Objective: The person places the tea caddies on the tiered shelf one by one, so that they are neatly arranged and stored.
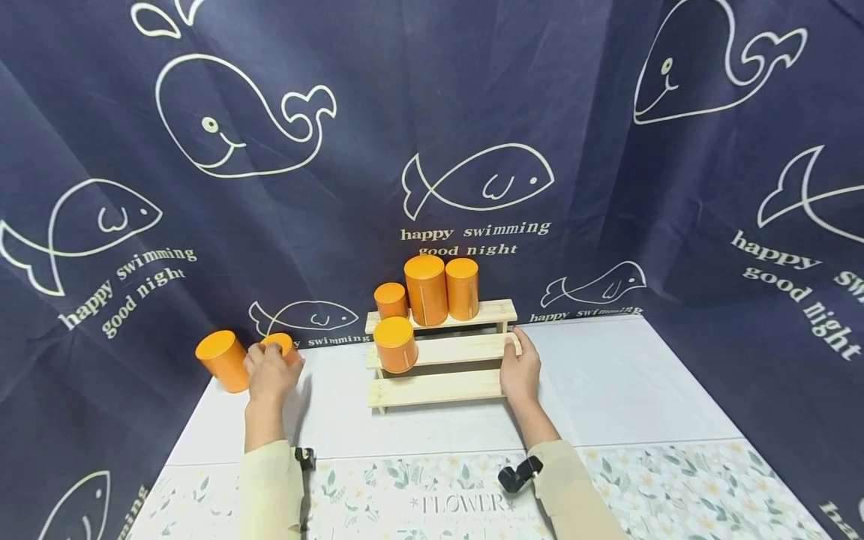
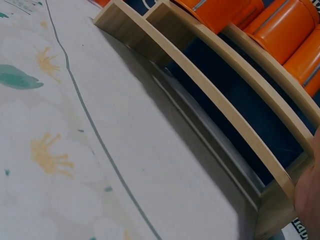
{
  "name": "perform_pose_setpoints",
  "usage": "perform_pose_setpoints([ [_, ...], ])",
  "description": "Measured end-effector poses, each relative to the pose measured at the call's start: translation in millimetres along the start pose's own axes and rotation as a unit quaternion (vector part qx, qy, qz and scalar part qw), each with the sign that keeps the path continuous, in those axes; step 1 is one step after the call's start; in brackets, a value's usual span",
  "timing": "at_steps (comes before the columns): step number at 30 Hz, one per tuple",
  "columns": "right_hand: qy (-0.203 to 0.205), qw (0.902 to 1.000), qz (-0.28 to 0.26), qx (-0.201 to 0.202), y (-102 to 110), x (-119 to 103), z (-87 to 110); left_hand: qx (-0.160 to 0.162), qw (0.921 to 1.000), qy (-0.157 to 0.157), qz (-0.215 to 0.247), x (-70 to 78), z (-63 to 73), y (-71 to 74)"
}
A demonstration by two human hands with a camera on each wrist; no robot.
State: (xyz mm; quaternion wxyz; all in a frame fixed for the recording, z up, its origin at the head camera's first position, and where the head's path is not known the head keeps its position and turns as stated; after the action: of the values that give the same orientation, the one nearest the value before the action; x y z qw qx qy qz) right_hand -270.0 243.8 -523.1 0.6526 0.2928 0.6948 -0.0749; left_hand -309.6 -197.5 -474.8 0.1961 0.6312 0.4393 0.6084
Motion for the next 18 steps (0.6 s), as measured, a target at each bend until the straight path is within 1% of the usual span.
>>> perform_pose_setpoints([
  [4,0.0,1.0,-0.003,0.0,0.3,0.4,0.3,0.005,1.0,-0.005,0.003,1.8,-1.5,-1.1],
  [9,0.0,1.0,-0.003,-0.001,0.3,0.9,1.1,0.027,0.9992,-0.029,0.009,-0.7,-6.2,-6.3],
  [14,-0.002,1.0,-0.002,0.0,0.5,0.9,1.5,0.047,0.9973,-0.04,0.041,-1.3,-8.0,-6.2],
  [18,-0.002,1.0,0.001,0.001,1.1,0.9,1.5,0.046,0.9961,-0.038,0.066,-0.9,-5.9,-3.2],
])
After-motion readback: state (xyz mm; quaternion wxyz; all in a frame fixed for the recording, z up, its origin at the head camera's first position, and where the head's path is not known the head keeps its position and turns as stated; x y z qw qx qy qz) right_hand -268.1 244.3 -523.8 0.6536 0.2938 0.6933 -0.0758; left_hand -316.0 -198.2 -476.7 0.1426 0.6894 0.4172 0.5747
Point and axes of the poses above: each hand's wrist, its own z-axis away from the middle knuckle, its own y-axis out of the back of the hand, x = y × z, the point moved 1 cm from there along -z, towards the middle knuckle, and after that the axes turned 6 degrees about z, right-handed, at the moved point
